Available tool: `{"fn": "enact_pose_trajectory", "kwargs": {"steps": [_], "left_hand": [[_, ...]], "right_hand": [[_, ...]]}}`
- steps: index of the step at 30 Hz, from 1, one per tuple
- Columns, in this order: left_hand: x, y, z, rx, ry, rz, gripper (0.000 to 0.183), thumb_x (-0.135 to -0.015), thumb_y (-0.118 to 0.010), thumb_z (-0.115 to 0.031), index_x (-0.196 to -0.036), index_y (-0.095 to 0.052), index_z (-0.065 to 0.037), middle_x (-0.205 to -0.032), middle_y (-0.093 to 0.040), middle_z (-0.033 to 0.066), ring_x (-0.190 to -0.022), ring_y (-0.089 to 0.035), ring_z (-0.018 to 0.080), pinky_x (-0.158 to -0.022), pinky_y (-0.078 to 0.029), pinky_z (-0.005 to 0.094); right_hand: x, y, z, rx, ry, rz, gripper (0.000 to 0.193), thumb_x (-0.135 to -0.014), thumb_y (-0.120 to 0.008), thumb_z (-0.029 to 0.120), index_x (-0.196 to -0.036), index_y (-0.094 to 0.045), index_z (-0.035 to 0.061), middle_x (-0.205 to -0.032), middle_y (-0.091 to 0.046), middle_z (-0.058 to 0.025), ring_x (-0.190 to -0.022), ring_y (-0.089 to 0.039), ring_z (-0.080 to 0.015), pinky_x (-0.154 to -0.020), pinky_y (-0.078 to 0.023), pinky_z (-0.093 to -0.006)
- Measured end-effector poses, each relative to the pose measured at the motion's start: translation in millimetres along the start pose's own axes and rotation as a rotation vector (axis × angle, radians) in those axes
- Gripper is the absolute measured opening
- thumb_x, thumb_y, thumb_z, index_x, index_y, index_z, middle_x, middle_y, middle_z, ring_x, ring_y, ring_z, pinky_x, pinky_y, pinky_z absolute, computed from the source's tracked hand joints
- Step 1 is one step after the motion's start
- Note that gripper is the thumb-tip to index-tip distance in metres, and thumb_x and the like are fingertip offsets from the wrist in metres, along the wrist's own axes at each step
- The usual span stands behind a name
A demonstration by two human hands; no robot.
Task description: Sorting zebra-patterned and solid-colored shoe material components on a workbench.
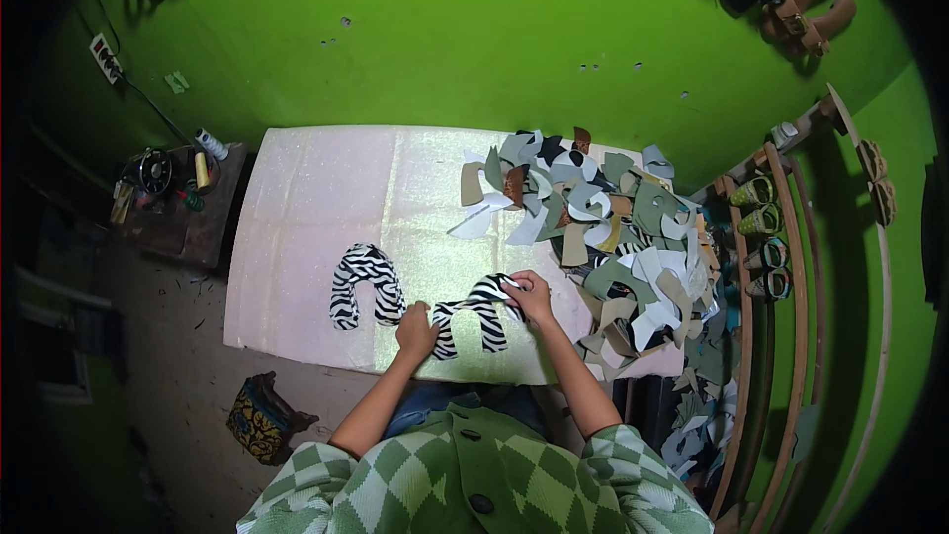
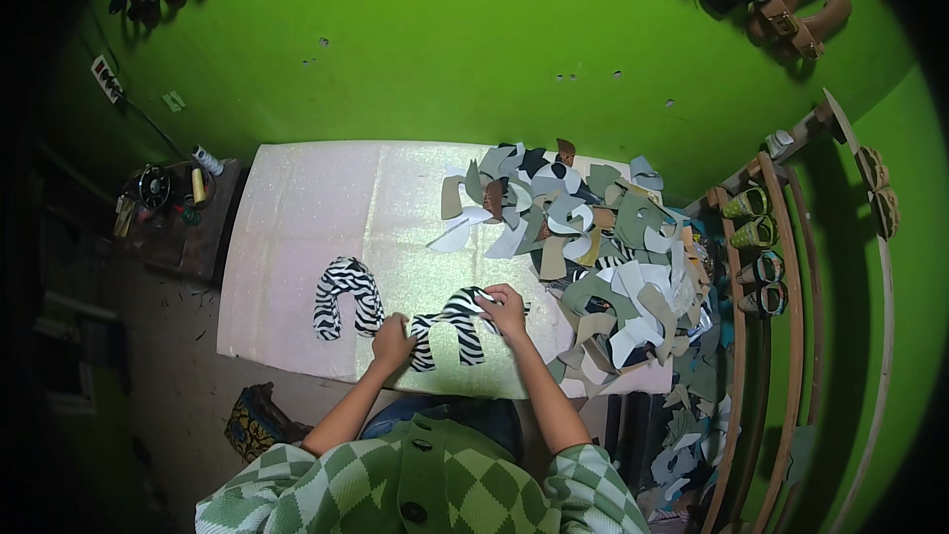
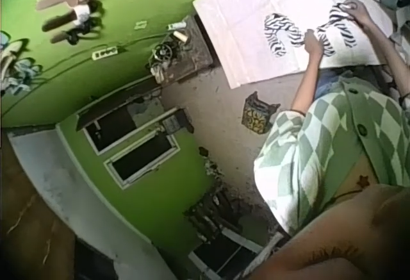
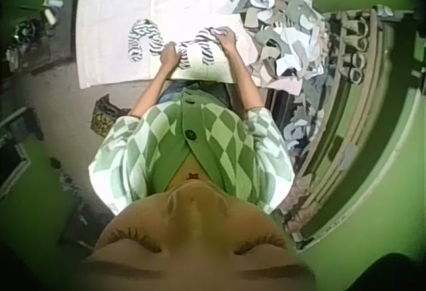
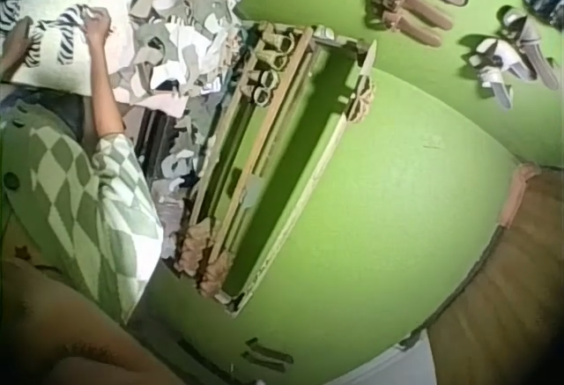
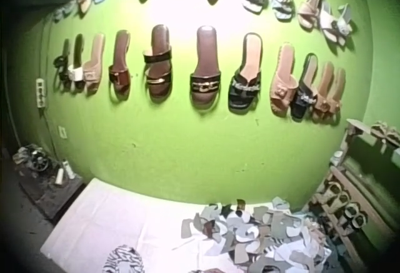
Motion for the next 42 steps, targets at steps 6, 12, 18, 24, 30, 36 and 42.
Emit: {"fn": "enact_pose_trajectory", "kwargs": {"steps": [6, 12, 18, 24, 30, 36, 42], "left_hand": [[-31, -14, 0, 1.004, 0.236, 0.366, 0.022, -0.094, -0.045, -0.024, -0.102, -0.055, -0.006, -0.086, -0.061, 0.001, -0.072, -0.055, 0.0073, -0.061, -0.044, 0.0196], [-53, -31, 25, 0.74, 0.015, 0.101, 0.012, -0.083, -0.061, -0.014, -0.087, -0.06, -0.003, -0.075, -0.061, 0.0011, -0.065, -0.054, 0.0068, -0.059, -0.044, 0.0201], [-43, -18, 28, 0.466, 0.106, 0.04, 0.017, -0.073, -0.068, -0.02, -0.079, -0.066, -0.004, -0.073, -0.066, 0.009, -0.066, -0.063, 0.0174, -0.063, -0.048, 0.0286], [-32, -11, 15, 0.33, 0.171, 0.03, 0.017, -0.073, -0.065, -0.026, -0.078, -0.067, -0.01, -0.073, -0.066, 0.0074, -0.069, -0.064, 0.0224, -0.063, -0.049, 0.0325], [-30, -7, 4, 0.192, 0.251, -0.001, 0.014, -0.072, -0.065, -0.025, -0.075, -0.066, -0.011, -0.07, -0.065, 0.0052, -0.068, -0.064, 0.0214, -0.061, -0.049, 0.033], [-30, -11, 3, 0.162, 0.267, -0.028, 0.011, -0.07, -0.065, -0.023, -0.072, -0.065, -0.012, -0.069, -0.064, 0.0042, -0.067, -0.063, 0.0223, -0.06, -0.049, 0.0333], [-29, -9, 0, 0.158, 0.265, -0.024, 0.011, -0.069, -0.064, -0.021, -0.071, -0.064, -0.011, -0.068, -0.063, 0.0052, -0.067, -0.063, 0.0235, -0.059, -0.048, 0.0341]], "right_hand": [[-8, -24, -30, -0.125, -0.109, 0.099, 0.018, -0.082, -0.061, -0.001, -0.096, -0.05, 0.0023, -0.081, -0.059, -0.0057, -0.078, -0.06, -0.0148, -0.069, -0.058, -0.0356], [-25, -30, -21, 0.183, 0.027, 0.263, 0.03, -0.076, -0.068, -0.001, -0.101, -0.052, 0.0028, -0.077, -0.059, -0.0037, -0.071, -0.058, -0.0101, -0.061, -0.05, -0.0213], [-31, -27, -20, 0.534, 0.04, 0.311, 0.041, -0.067, -0.074, 0.003, -0.104, -0.055, 0.0051, -0.074, -0.06, -0.0022, -0.066, -0.055, -0.0095, -0.062, -0.047, -0.0237], [-40, -21, -21, 0.663, 0.159, 0.199, 0.03, -0.063, -0.078, 0.009, -0.087, -0.062, 0.0018, -0.071, -0.065, -0.0074, -0.063, -0.061, -0.0127, -0.06, -0.049, -0.0256], [-43, -22, -28, 0.725, 0.188, 0.158, 0.024, -0.06, -0.081, 0.014, -0.071, -0.064, 0.0022, -0.066, -0.064, -0.0066, -0.059, -0.06, -0.0118, -0.057, -0.048, -0.0248], [-44, -20, -31, 0.751, 0.183, 0.169, 0.027, -0.059, -0.082, 0.017, -0.07, -0.063, 0.0027, -0.065, -0.064, -0.0061, -0.057, -0.059, -0.0119, -0.057, -0.048, -0.0248], [-47, -20, -32, 0.772, 0.201, 0.183, 0.03, -0.058, -0.083, 0.021, -0.07, -0.063, 0.0027, -0.064, -0.063, -0.0063, -0.057, -0.059, -0.0126, -0.056, -0.048, -0.0252]]}}
Point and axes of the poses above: each hand's wrist, its own x-axis away from the middle knuckle, its own y-axis out of the back of the hand, z = x × y, the point moved 1 cm from there along -x, towards the middle knuckle
